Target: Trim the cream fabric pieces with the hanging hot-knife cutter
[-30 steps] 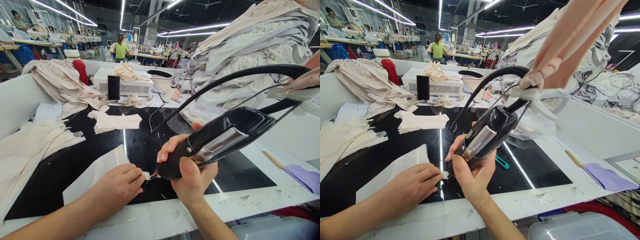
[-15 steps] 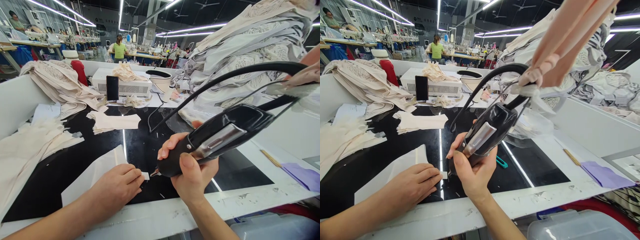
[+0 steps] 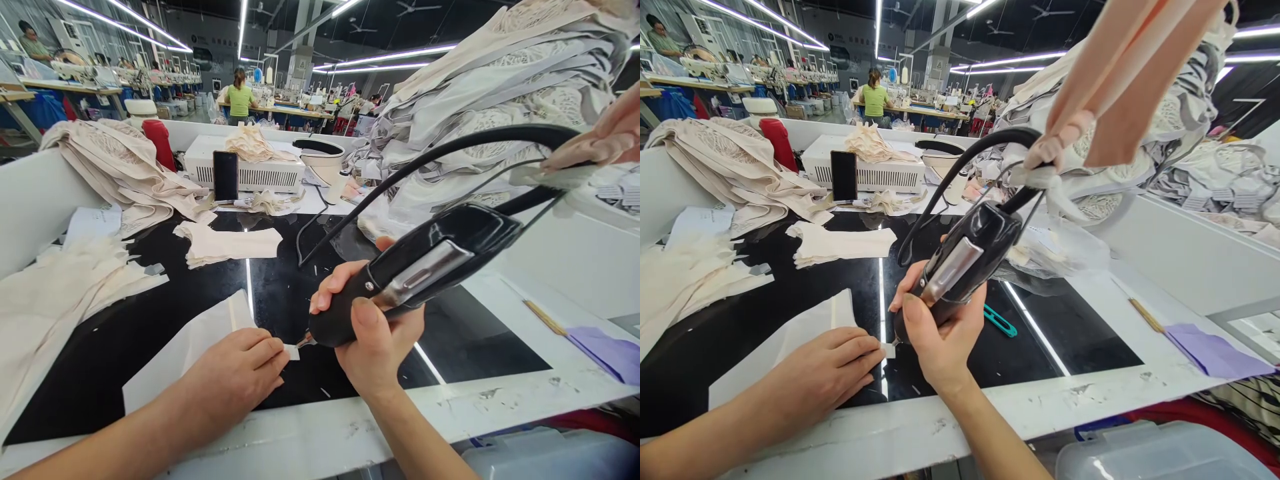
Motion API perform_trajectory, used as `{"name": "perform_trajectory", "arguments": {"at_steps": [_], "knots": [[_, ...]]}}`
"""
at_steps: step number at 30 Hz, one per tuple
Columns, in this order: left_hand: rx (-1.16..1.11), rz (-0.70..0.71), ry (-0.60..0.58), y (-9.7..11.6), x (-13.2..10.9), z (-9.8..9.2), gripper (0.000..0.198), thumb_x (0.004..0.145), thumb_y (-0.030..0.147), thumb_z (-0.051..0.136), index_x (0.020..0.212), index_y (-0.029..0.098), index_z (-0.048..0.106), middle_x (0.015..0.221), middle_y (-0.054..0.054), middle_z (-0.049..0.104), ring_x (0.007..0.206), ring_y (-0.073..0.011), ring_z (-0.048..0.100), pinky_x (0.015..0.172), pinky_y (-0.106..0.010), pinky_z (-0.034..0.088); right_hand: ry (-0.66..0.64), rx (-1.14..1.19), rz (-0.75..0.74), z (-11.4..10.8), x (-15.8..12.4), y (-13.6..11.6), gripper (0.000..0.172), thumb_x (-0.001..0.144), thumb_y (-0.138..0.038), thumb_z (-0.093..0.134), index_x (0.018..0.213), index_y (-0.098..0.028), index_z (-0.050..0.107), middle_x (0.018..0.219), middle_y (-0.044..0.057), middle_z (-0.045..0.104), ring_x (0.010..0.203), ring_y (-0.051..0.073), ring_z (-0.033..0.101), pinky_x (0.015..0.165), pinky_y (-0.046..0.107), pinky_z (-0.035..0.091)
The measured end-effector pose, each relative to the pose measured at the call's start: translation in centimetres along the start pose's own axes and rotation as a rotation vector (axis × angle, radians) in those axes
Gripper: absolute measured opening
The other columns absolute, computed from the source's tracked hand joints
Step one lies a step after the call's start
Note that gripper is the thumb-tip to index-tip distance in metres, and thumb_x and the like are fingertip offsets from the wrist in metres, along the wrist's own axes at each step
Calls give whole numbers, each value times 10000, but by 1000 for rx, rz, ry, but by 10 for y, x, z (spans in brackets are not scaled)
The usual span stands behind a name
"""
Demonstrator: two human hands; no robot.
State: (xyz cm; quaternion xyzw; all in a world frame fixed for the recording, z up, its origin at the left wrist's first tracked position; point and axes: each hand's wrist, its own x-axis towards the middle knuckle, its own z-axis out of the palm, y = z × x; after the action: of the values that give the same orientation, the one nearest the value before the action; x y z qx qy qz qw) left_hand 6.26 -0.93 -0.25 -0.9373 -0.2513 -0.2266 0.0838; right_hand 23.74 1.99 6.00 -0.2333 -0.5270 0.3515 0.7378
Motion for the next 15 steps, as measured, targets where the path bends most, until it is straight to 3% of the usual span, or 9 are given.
{"name": "perform_trajectory", "arguments": {"at_steps": [15], "knots": [[25,24,-2,-2,-2,3,344,1121,185,348,1182,63,664,1053,-106,736,956,-209,683,855,-333,593,-13,11,19,-3,-7,-6,490,870,-336,786,1307,-331,565,816,-49,655,554,132,633,482,288,560]]}}
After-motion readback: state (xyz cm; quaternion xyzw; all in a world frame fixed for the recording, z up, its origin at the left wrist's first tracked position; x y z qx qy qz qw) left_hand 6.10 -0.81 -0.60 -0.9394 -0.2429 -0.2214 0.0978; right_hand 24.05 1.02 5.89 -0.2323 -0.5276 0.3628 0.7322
